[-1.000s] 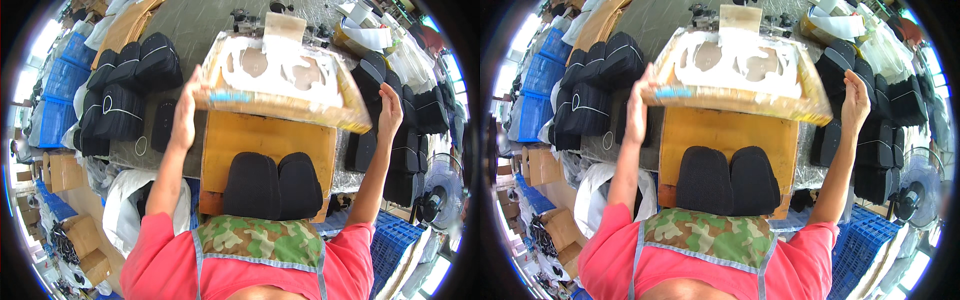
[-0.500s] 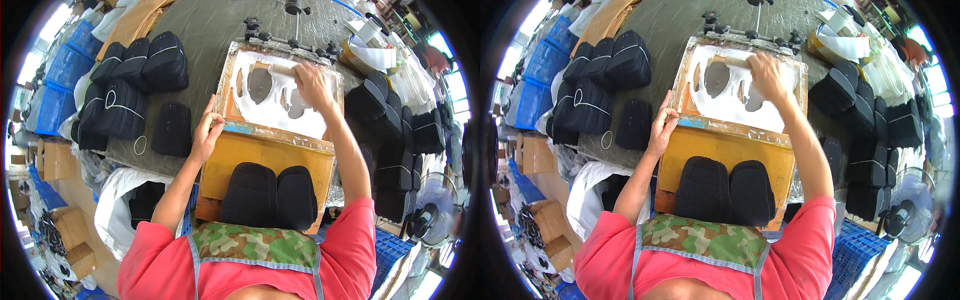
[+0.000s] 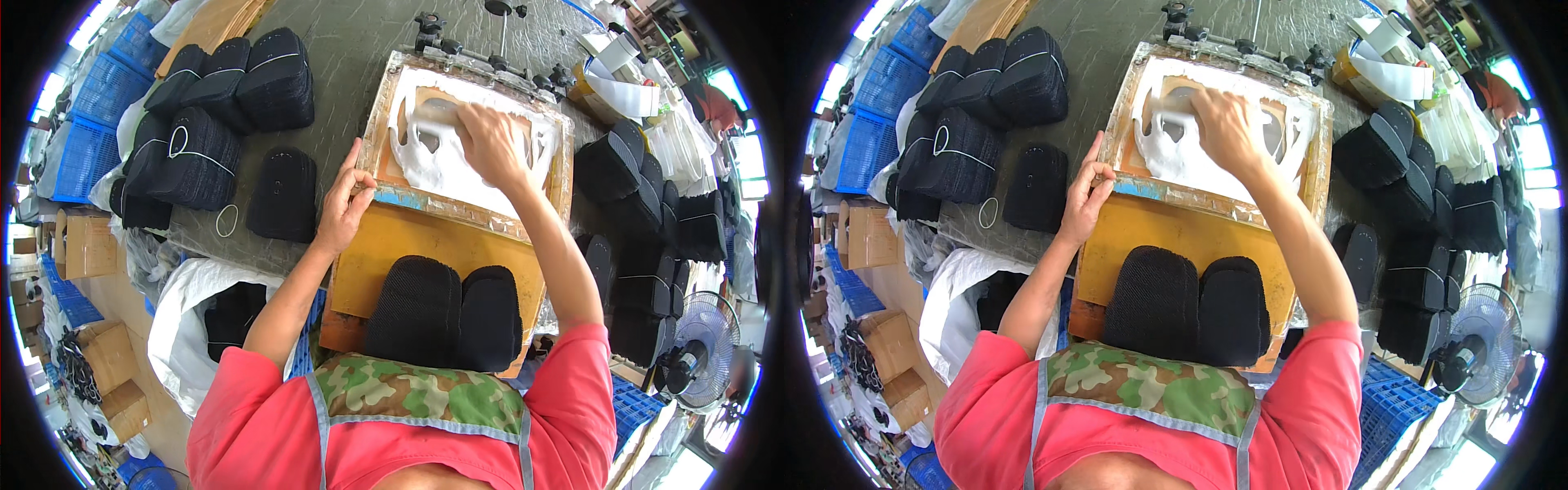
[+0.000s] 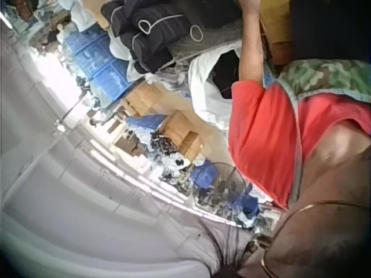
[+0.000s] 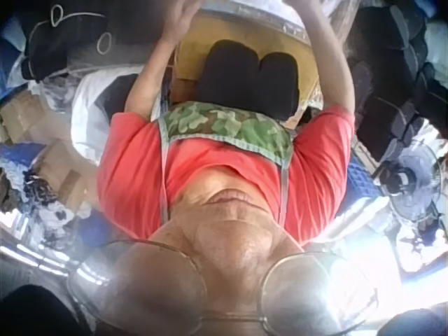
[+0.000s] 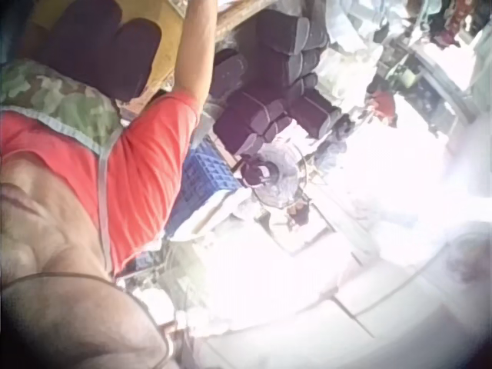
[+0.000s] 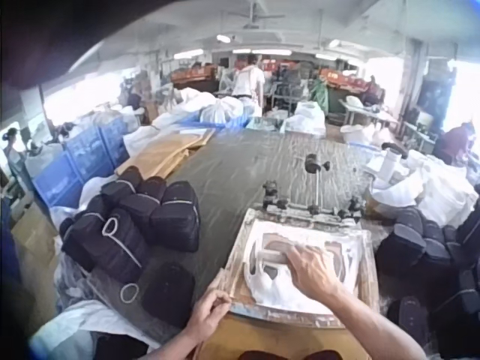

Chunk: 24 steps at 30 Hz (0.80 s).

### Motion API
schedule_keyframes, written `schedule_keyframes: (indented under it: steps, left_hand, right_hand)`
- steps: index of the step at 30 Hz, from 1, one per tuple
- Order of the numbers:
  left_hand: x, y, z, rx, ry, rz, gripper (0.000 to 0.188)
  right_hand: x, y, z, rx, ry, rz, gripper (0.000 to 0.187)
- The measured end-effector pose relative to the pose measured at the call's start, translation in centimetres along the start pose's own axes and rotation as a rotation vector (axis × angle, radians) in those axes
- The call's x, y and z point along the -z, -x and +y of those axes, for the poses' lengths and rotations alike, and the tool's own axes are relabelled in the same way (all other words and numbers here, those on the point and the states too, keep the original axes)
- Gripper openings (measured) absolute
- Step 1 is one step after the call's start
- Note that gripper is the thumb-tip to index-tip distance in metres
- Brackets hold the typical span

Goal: Applying glue or adhesive to shoe components using a screen-printing jig and a spreader tool.

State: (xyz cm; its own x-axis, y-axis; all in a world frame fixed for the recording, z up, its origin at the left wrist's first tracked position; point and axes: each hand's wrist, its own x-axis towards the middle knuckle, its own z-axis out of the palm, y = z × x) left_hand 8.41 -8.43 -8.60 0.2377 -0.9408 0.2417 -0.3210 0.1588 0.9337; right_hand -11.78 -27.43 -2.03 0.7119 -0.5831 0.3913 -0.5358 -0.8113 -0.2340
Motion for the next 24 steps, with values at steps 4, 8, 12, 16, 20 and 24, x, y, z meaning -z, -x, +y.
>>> schedule_keyframes:
  steps: [4, 8, 12, 16, 20, 24]
  left_hand:
    - [0.6, 0.5, 0.5, 0.063, 0.022, 0.005, 0.009]
    - [-0.5, -0.4, 0.0, -0.064, -0.012, 0.0, 0.009]
    - [-0.7, -0.7, -0.3, -0.069, 0.032, -0.009, 0.007]
    - [0.3, 0.0, -0.5, -0.064, -0.017, 0.018, 0.006]
    - [0.7, 0.4, -0.6, -0.045, -0.008, 0.01, 0.006]
    - [-0.5, -0.2, -0.6, -0.019, 0.111, -0.054, 0.008]
  right_hand:
    - [6.2, 4.1, 0.3, 0.106, -0.122, -0.106, 0.016]
    - [7.8, 3.2, 6.6, -0.236, 0.034, -0.121, 0.021]
    - [4.8, 3.4, 10.0, -0.216, 0.123, 0.12, 0.019]
    - [5.9, 9.5, 2.9, -0.167, 0.134, 0.058, 0.021]
    - [7.9, 8.9, -0.2, -0.174, -0.099, -0.104, 0.018]
    - [3.2, 0.8, 2.7, -0.171, -0.193, 0.025, 0.015]
